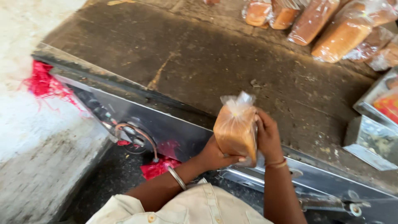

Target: The person organizes packaged loaves of bread by picking them up from a metal counter and placing them in stacks on a black surface.

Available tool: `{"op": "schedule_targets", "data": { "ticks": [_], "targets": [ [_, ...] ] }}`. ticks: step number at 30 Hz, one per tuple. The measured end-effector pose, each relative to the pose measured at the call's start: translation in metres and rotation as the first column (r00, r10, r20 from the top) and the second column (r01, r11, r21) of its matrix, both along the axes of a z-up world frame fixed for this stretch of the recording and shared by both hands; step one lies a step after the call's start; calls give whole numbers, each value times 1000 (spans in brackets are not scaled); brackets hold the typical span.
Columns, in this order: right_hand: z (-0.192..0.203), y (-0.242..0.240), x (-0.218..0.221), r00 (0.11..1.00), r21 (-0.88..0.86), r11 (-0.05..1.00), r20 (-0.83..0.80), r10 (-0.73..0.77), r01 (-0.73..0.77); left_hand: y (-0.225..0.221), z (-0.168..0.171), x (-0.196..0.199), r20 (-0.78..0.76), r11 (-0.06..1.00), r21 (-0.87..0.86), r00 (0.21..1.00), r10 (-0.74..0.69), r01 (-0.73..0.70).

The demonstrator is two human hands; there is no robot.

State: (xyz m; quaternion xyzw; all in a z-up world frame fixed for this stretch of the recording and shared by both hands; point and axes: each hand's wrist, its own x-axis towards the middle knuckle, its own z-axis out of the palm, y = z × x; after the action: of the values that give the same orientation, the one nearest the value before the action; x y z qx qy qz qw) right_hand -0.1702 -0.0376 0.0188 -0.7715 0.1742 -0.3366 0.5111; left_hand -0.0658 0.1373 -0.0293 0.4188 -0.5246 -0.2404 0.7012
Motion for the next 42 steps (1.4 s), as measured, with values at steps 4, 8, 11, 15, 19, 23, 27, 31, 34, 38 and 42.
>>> {"op": "schedule_targets", "data": {
  "ticks": [4,8,11,15,19,23,27,31,34,38,42],
  "targets": [
    [-41,30,15,966,224,946,160,201,-234,31,5,9,-66,959,-188,977,201,-210],
    [-62,66,24,954,190,942,-63,292,-276,64,5,19,-298,940,-166,923,242,-300],
    [-71,90,27,875,190,876,-117,470,-444,89,6,20,-408,861,-104,811,420,-499],
    [-92,123,37,731,693,530,-7,682,-488,132,12,7,-570,774,-101,674,470,-625],
    [-102,155,36,525,857,115,196,829,-502,153,16,-24,-639,598,-47,485,598,-800],
    [-86,176,31,494,944,-57,221,841,-325,167,8,-70,-533,484,-24,420,734,-875],
    [-80,169,43,648,888,-169,432,628,-427,189,-15,-124,-467,340,50,279,839,-939],
    [-85,164,58,657,889,-78,389,646,-450,233,-28,-172,-333,98,106,58,941,-990],
    [-92,203,45,566,913,39,218,795,-406,261,-30,-203,-220,-86,188,-127,967,-978],
    [-94,290,-12,253,822,-60,243,936,-566,296,-29,-233,-204,-246,341,-327,923,-907],
    [-122,366,-43,-293,635,-330,166,942,-698,345,-28,-265,-374,-80,253,-174,911,-964]
  ]
}}
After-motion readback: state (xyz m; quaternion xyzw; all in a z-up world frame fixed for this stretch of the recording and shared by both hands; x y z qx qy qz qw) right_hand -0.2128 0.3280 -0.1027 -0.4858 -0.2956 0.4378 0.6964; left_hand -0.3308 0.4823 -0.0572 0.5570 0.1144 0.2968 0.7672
